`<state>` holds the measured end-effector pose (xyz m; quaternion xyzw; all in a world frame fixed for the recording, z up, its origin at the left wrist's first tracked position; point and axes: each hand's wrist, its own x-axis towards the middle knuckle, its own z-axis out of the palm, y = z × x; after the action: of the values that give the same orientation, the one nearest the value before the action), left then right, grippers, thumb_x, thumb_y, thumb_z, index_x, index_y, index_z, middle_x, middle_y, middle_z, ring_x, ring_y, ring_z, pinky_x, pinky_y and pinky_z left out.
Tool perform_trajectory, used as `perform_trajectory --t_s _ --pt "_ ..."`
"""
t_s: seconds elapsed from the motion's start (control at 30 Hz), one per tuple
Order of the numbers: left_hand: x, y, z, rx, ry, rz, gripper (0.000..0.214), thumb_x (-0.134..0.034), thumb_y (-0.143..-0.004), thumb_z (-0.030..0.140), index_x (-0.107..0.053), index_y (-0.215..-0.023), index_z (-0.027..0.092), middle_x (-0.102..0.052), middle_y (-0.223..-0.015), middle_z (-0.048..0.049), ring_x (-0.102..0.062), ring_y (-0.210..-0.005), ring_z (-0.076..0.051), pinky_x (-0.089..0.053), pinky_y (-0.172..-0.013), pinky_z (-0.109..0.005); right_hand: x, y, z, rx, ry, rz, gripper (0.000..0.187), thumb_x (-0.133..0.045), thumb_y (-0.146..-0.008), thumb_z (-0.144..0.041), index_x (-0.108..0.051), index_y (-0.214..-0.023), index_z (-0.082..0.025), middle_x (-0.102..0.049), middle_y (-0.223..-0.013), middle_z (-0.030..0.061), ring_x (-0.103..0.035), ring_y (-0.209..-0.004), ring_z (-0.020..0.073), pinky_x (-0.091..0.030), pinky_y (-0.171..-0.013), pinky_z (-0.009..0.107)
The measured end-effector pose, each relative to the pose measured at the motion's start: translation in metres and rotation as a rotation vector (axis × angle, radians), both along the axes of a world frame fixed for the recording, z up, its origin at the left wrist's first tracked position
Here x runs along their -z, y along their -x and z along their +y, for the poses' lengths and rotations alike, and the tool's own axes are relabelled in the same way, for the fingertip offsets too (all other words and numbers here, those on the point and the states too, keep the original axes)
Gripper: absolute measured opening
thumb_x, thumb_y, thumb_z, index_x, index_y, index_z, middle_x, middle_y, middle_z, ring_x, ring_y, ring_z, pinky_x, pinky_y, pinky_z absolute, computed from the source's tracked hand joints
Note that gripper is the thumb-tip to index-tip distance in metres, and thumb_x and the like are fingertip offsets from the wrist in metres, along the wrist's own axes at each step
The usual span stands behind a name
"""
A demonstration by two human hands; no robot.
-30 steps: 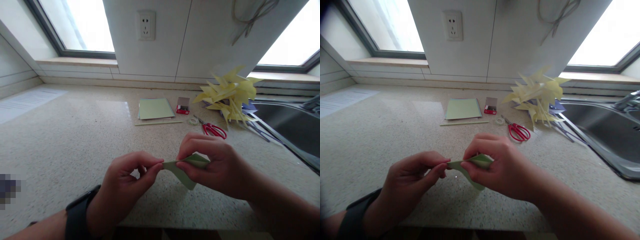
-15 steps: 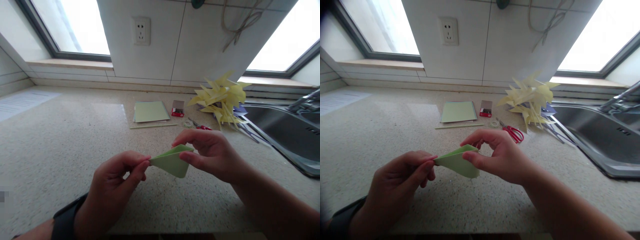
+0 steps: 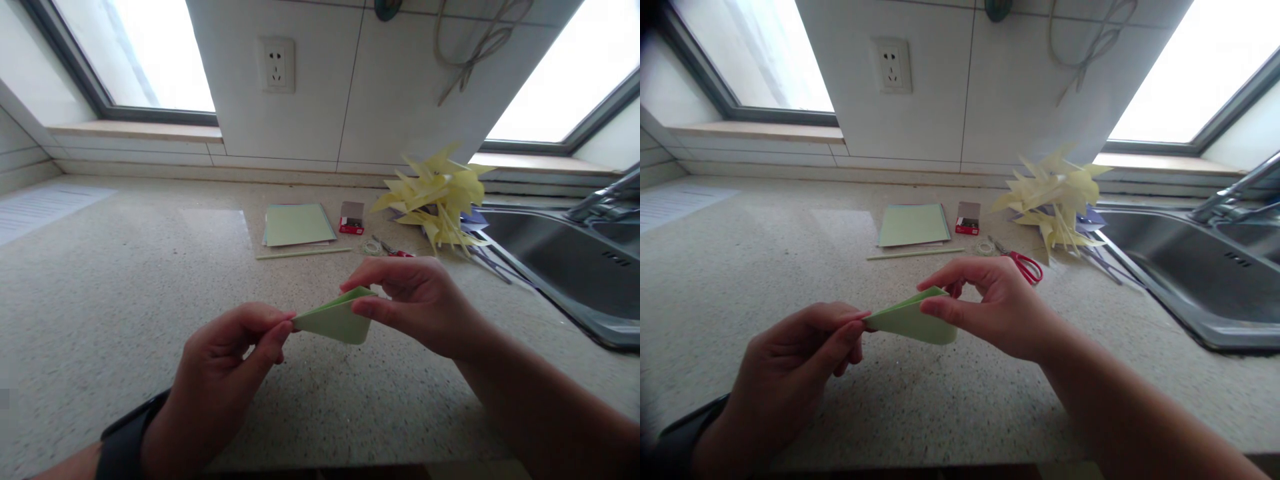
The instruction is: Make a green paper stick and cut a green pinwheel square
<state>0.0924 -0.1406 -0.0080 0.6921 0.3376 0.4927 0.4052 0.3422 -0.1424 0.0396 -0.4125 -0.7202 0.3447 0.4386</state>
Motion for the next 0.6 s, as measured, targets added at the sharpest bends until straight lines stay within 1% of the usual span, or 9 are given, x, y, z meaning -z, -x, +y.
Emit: perform_trajectory --t_s 0.23,0.33,0.6 --pt "0.0003 0.0016 -0.0002 -0.015 0.002 -0.014 0.016 -0.067 -0.091 0.015 -0.073 -0.092 0.030 -0.065 -0.065 0.0083 -0.055 -0.052 -0.005 -0.045 -0.047 -0.010 0.0047 0.0012 0.0012 0.006 0.099 0.074 0.022 -0.082 -0.081 -0.033 -0.078 -0.098 -0.020 -0.074 -0.085 0.0037 -0.065 -0.074 0.0152 -0.052 -0.066 0.027" --pt "0.0017 0.0011 0.0005 -0.020 0.016 -0.013 0.016 -0.066 -0.091 0.015 -0.073 -0.092 0.030 -0.065 -0.066 0.0083 -0.056 -0.053 -0.005 -0.046 -0.048 -0.011 0.0054 0.0007 0.0023 -0.005 0.091 0.077 0.018 -0.080 -0.082 -0.032 -0.078 -0.096 -0.020 -0.074 -0.083 0.0033 -0.064 -0.073 0.0148 -0.051 -0.065 0.027" --pt "0.0017 0.0005 0.0000 -0.012 0.030 -0.009 0.014 -0.066 -0.092 0.017 -0.073 -0.091 0.029 -0.065 -0.065 0.0075 -0.055 -0.052 -0.006 -0.045 -0.047 -0.012 0.0039 -0.0017 0.0028 0.025 0.041 0.028 0.014 -0.080 -0.083 -0.032 -0.080 -0.093 -0.022 -0.073 -0.078 0.0017 -0.062 -0.070 0.0137 -0.048 -0.061 0.026"
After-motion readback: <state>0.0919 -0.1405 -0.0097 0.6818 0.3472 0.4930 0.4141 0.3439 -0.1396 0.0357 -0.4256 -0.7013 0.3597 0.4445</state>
